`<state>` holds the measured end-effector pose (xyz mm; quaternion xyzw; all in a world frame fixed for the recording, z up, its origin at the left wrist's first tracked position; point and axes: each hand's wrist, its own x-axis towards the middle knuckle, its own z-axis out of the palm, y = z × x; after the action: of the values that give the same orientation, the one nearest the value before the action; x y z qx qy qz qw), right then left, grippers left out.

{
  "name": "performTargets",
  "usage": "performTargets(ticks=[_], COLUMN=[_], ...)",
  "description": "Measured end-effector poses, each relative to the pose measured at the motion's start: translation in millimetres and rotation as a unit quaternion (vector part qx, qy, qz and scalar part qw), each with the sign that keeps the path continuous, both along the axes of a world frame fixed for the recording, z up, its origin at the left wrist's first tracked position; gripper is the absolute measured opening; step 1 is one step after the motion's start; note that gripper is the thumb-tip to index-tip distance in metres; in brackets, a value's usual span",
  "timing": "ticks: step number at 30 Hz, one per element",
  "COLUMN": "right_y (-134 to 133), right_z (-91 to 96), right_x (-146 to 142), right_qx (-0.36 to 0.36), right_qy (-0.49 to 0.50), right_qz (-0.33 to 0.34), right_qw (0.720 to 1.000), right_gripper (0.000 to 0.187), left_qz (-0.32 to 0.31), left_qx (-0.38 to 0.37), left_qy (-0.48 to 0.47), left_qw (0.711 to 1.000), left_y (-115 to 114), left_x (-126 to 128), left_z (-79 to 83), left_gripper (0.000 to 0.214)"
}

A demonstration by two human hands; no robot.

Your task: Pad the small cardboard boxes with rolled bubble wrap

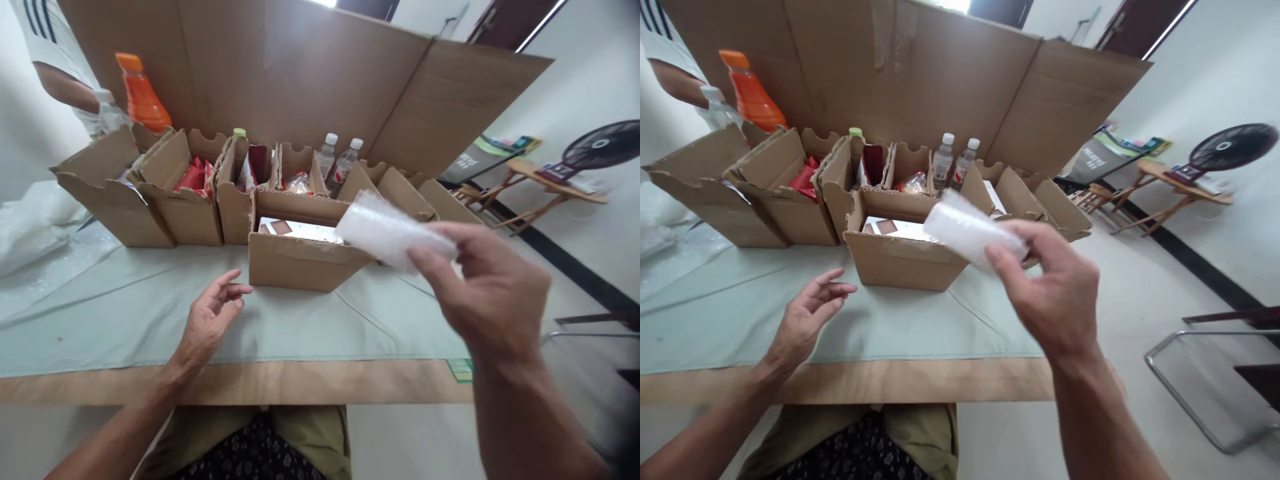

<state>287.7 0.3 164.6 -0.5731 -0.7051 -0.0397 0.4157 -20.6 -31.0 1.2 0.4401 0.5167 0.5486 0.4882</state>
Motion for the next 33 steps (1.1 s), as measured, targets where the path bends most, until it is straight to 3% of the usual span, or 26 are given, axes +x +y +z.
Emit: performTargets(ticks=[2,5,8,12,17,20,22,26,29,33], right_y=[30,71,99,118,126,121,108,65,39,36], right_z=[19.1,29.4,26.4,17.6,1.7,2.9,11.0,16.1,-15.5,-83.4], right_x=[1,-13,-34,-47,-46,-40,-27,15,37,24], right_qx=[-0.059,-0.235,-0.323,-0.362,-0.355,-0.342,-0.311,-0.189,-0.134,-0.233], right_qy=[-0.134,-0.324,-0.418,-0.454,-0.449,-0.438,-0.405,-0.226,-0.043,0.108], right_qz=[-0.077,-0.128,-0.091,-0.02,0.026,0.033,0.03,-0.016,-0.026,0.063], right_qw=[0.986,0.908,0.844,0.814,0.82,0.831,0.859,0.955,0.99,0.964], right_gripper=[0.024,0.025,0.023,0.023,0.032,0.032,0.03,0.025,0.027,0.047], left_qz=[-0.01,-0.029,-0.032,-0.037,-0.039,-0.04,-0.026,0.017,0.026,-0.015], left_qx=[-0.041,-0.056,-0.049,-0.052,-0.056,-0.044,-0.016,0.055,0.076,0.076], left_qy=[0.055,0.12,0.144,0.141,0.16,0.177,0.197,0.229,0.21,0.171], left_qw=[0.998,0.991,0.988,0.988,0.985,0.982,0.98,0.972,0.974,0.982], left_y=[6,5,3,3,3,2,1,5,22,55], left_x=[2,6,7,4,5,5,2,-8,-9,10], left_z=[-13.3,-24.3,-24.9,-24.2,-26.4,-26.3,-23.7,-10.3,3.5,16.2], left_gripper=[0.055,0.049,0.046,0.044,0.044,0.042,0.04,0.046,0.07,0.091])
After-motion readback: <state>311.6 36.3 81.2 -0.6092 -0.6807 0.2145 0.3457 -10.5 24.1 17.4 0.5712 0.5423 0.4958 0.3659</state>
